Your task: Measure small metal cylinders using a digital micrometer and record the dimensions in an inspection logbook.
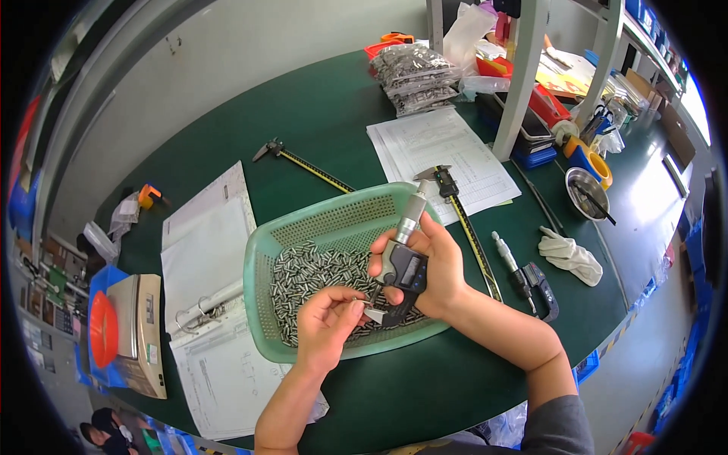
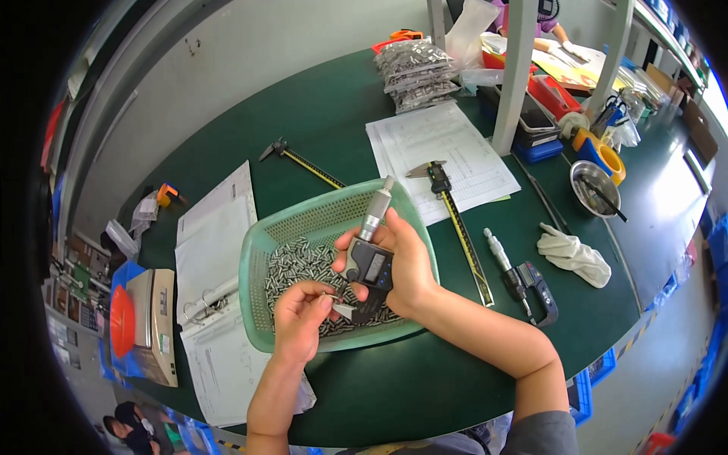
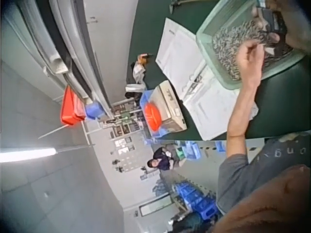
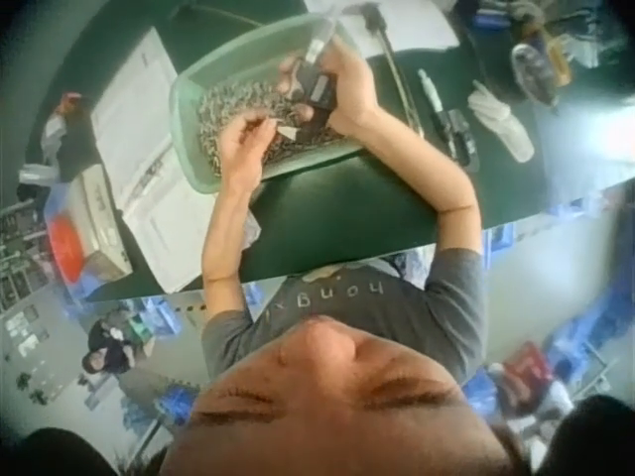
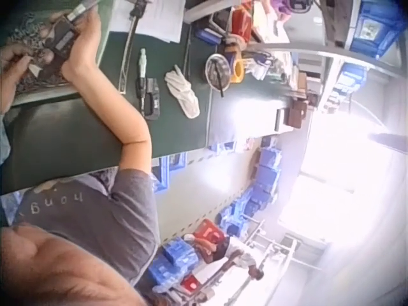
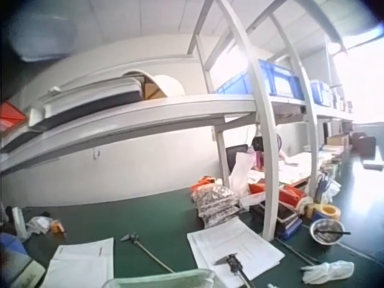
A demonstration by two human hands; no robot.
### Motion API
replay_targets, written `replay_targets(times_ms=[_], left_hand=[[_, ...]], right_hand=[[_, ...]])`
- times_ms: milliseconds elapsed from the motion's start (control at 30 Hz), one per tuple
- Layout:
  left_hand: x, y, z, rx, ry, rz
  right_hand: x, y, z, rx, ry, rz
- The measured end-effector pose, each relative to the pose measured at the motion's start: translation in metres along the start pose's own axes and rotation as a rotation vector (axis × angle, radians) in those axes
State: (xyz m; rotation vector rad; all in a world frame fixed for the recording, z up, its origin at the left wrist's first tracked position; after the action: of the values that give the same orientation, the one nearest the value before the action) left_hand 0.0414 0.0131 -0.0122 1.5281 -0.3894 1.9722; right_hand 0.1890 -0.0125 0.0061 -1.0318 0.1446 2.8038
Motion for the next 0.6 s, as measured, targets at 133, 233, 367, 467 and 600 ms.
replay_targets(times_ms=[133,233,367,467,600], left_hand=[[0.000,0.002,0.002,-0.052,-0.083,0.076],[0.003,0.001,0.008,-0.070,-0.131,0.106],[0.004,0.001,0.008,-0.073,-0.119,0.089],[0.005,0.001,0.009,-0.075,-0.136,0.098],[0.004,0.002,0.009,-0.070,-0.135,0.100]], right_hand=[[-0.002,0.003,-0.004,0.018,0.020,0.023],[-0.004,0.003,-0.006,0.003,0.016,0.033],[-0.005,0.002,-0.004,-0.014,0.004,0.036],[-0.004,0.001,-0.007,-0.019,0.059,0.007],[-0.005,0.003,-0.006,0.009,0.106,-0.004]])
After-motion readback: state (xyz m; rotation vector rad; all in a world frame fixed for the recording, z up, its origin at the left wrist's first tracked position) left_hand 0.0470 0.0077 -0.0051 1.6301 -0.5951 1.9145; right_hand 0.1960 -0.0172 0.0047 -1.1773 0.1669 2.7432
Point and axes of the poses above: each hand's wrist, its own y-axis away from the middle knuckle, its own z-axis out of the palm, x = y × z, the point moved 4 cm from there along -y, towards the middle knuckle, and after that the axes turned 9 degrees about -z, right-handed, at the moved point
